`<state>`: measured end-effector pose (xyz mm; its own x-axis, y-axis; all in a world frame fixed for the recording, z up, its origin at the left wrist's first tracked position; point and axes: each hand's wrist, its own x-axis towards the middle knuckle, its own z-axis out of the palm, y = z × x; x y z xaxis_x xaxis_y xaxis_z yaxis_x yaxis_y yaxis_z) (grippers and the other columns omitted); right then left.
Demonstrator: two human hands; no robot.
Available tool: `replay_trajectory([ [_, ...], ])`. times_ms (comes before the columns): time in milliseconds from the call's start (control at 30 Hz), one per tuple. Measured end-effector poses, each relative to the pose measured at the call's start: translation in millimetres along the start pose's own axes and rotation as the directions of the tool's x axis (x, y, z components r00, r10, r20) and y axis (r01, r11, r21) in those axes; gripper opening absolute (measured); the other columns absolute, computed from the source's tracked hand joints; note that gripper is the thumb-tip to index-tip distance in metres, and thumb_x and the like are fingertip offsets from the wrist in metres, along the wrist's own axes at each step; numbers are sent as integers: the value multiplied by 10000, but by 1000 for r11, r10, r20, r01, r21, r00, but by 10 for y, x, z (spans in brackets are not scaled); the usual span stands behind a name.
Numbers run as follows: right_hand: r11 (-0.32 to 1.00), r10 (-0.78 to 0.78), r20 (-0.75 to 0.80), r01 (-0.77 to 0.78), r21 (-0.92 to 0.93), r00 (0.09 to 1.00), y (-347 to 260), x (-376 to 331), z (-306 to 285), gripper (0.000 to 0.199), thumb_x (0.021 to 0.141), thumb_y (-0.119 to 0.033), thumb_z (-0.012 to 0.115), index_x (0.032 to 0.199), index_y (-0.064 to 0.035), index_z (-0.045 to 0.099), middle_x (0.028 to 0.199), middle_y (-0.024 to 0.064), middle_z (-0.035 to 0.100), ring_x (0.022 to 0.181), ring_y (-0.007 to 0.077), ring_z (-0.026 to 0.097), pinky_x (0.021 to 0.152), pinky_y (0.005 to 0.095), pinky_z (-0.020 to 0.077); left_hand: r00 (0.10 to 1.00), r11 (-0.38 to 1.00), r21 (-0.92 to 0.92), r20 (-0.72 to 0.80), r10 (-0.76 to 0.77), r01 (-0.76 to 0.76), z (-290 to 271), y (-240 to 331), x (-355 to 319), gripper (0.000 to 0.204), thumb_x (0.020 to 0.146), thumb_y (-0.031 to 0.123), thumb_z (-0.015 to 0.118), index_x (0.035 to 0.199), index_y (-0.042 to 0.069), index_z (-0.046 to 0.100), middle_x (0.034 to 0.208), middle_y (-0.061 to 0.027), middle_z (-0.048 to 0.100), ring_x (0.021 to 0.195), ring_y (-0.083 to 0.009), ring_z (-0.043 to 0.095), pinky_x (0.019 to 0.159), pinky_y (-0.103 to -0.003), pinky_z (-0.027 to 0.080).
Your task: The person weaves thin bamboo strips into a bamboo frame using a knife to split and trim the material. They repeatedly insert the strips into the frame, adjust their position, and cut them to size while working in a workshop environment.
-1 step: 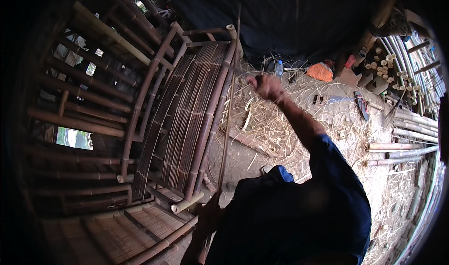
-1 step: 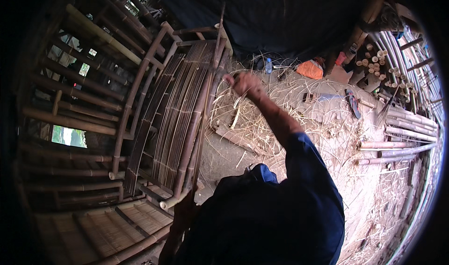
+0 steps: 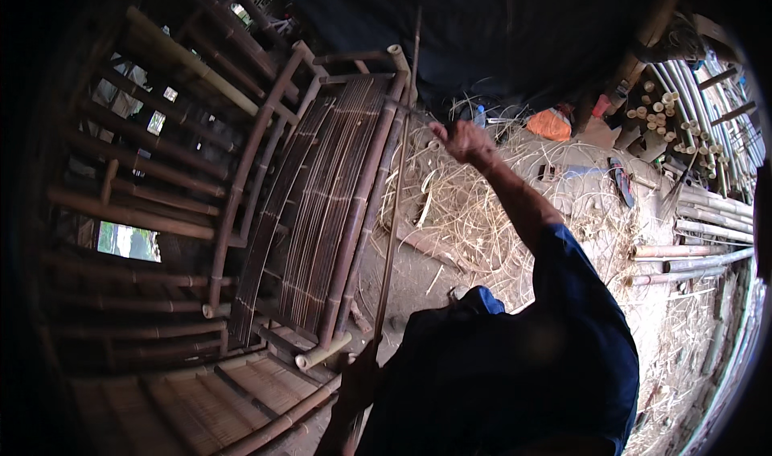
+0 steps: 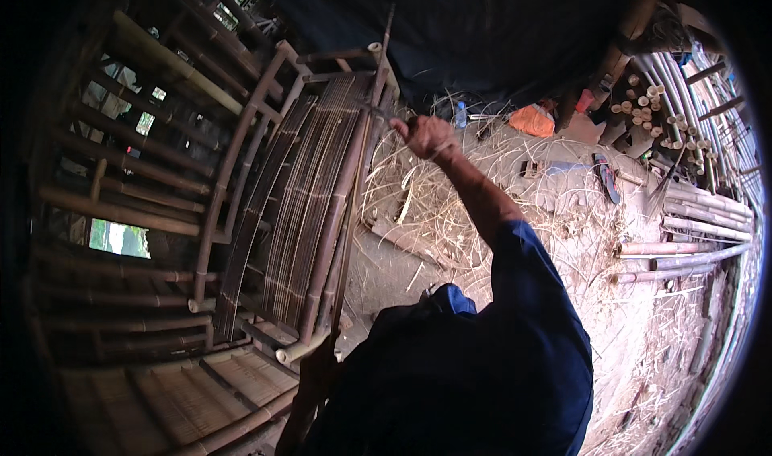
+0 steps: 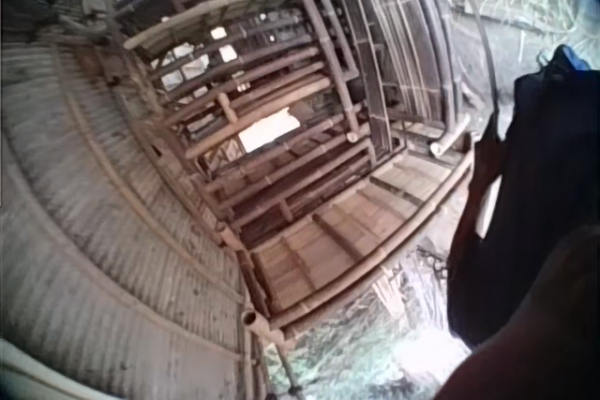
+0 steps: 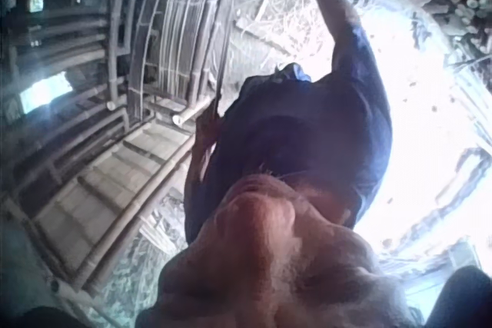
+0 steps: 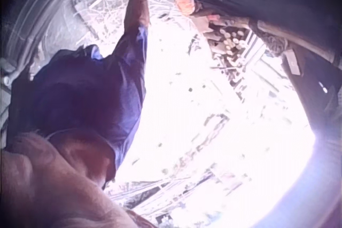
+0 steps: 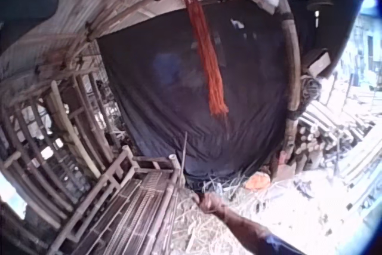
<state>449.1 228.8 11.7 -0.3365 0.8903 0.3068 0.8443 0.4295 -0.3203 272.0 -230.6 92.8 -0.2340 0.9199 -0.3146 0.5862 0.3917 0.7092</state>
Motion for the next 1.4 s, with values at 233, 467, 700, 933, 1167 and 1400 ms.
replay_trajectory([
  [233,132,73,487,-492,860,870,255,155,-212,601,911,-626,509,770,-48,593,605,61,575,473,159,537,437,320,424,960,998,-66,277,30,-12,-146,-364,-435,488,925,212,559,1397,110,494,929,-98,639,792,-182,636,703,-296,509],
  [467,117,74,522,-527,842,850,-598,-751,137,294,915,-327,637,873,-38,607,679,75,613,541,149,579,463,301,459,993,998,54,119,2,-9,-230,-536,461,510,979,324,535,1391,33,463,1221,-188,620,1144,-278,588,970,-376,440],
  [700,578,-168,412,-249,777,896,-1166,-1135,-247,660,926,-606,485,847,32,635,717,188,643,666,324,664,634,435,510,992,576,-813,-15,128,-86,524,40,1632,343,997,268,537,1261,53,578,682,28,498,508,-51,428,461,-200,382],
  [933,896,-437,306,380,231,846,-894,-1336,-501,756,894,-739,345,1034,-63,654,766,186,662,640,321,666,548,450,512,961,920,-372,-278,18,-125,374,-52,1778,276,986,238,548,1134,22,635,656,-15,499,506,-95,453,479,-266,358],
  [1167,993,-37,269,5,119,962,-282,-505,-118,690,931,-706,315,848,-109,651,617,70,593,432,198,517,391,349,419,926,961,96,-260,275,-259,378,212,1126,258,970,134,516,1148,-21,621,740,-188,591,644,-252,588,605,-362,449],
  [1400,980,-111,190,75,185,976,-302,-552,-551,792,921,-718,303,719,-45,669,678,214,655,602,302,674,549,429,533,965,984,-8,-195,173,-178,268,165,495,272,969,143,508,1164,-6,626,700,-144,564,595,-209,521,590,-356,434],
])
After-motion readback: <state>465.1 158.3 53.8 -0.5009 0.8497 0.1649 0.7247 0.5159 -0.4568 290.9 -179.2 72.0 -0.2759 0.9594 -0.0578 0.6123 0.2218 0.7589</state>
